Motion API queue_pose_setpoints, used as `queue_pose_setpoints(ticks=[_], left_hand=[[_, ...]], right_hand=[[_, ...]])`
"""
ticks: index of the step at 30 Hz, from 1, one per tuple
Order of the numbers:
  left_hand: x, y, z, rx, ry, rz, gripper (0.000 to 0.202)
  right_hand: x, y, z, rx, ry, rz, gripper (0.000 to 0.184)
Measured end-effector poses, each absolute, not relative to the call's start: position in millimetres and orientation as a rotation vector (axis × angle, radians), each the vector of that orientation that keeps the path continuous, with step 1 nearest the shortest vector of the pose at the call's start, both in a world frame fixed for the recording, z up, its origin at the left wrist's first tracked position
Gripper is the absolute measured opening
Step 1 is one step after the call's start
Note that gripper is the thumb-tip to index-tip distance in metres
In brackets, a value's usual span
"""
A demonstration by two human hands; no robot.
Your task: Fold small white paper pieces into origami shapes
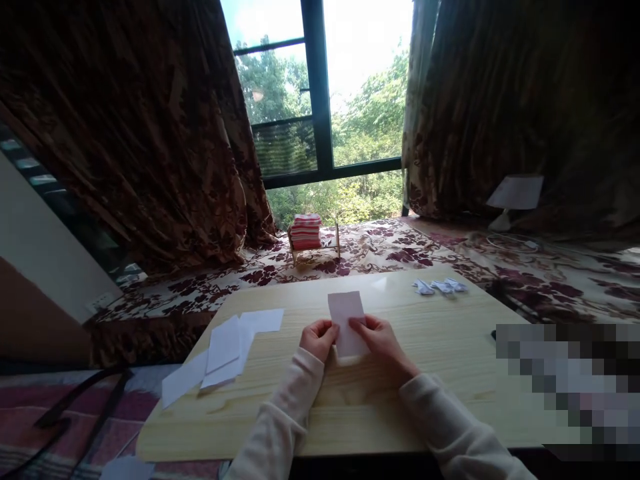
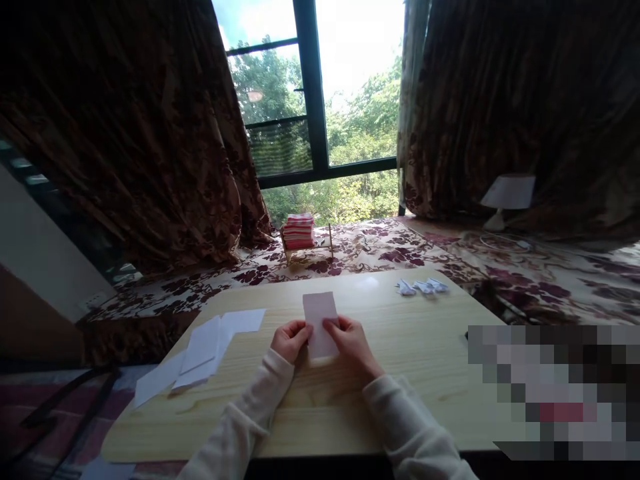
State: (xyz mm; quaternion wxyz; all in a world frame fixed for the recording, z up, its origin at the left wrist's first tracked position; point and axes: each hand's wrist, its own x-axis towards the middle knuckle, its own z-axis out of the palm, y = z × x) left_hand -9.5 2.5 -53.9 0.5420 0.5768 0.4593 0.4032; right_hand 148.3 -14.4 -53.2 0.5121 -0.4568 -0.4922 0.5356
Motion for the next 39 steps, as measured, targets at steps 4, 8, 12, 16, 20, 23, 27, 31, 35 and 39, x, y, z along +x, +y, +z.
queue_pose_setpoints(ticks=[4,8,12,16,20,23,27,31,35,39], left_hand=[[-13.3,1.5,-55.2,1.297,1.097,0.975,0.032],[-11.4,5.2,-45.6,1.280,1.048,0.960,0.032],[-9.5,22.6,-39.2,1.294,0.985,0.924,0.032],[-11.0,40.9,-39.8,1.253,0.937,0.896,0.032],[-11.0,44.7,-38.4,1.152,0.917,0.881,0.028],[-9.3,39.3,-35.4,1.048,0.911,0.914,0.028],[-7.7,29.8,-30.1,0.911,0.943,0.904,0.027],[-4.6,24.6,-23.6,0.796,0.970,0.895,0.020],[-0.9,23.9,-19.2,0.723,0.957,0.893,0.021],[-0.4,24.5,-18.1,0.628,0.951,0.817,0.032]], right_hand=[[150.6,-20.4,-51.6,-1.045,-1.206,1.346,0.030],[150.2,-20.2,-40.9,-0.987,-1.275,1.376,0.030],[155.3,-6.9,-30.3,-0.928,-1.380,1.378,0.028],[161.8,11.5,-21.8,-0.891,-1.448,1.387,0.038],[162.2,24.1,-16.5,-0.852,-1.473,1.421,0.047],[161.4,24.7,-14.8,-0.838,-1.477,1.442,0.042],[162.0,18.3,-15.3,-0.843,-1.456,1.453,0.026],[161.8,15.0,-22.1,-0.849,-1.425,1.504,0.021],[162.3,16.3,-28.6,-0.861,-1.428,1.487,0.020],[164.6,18.1,-29.9,-0.887,-1.487,1.392,0.016]])
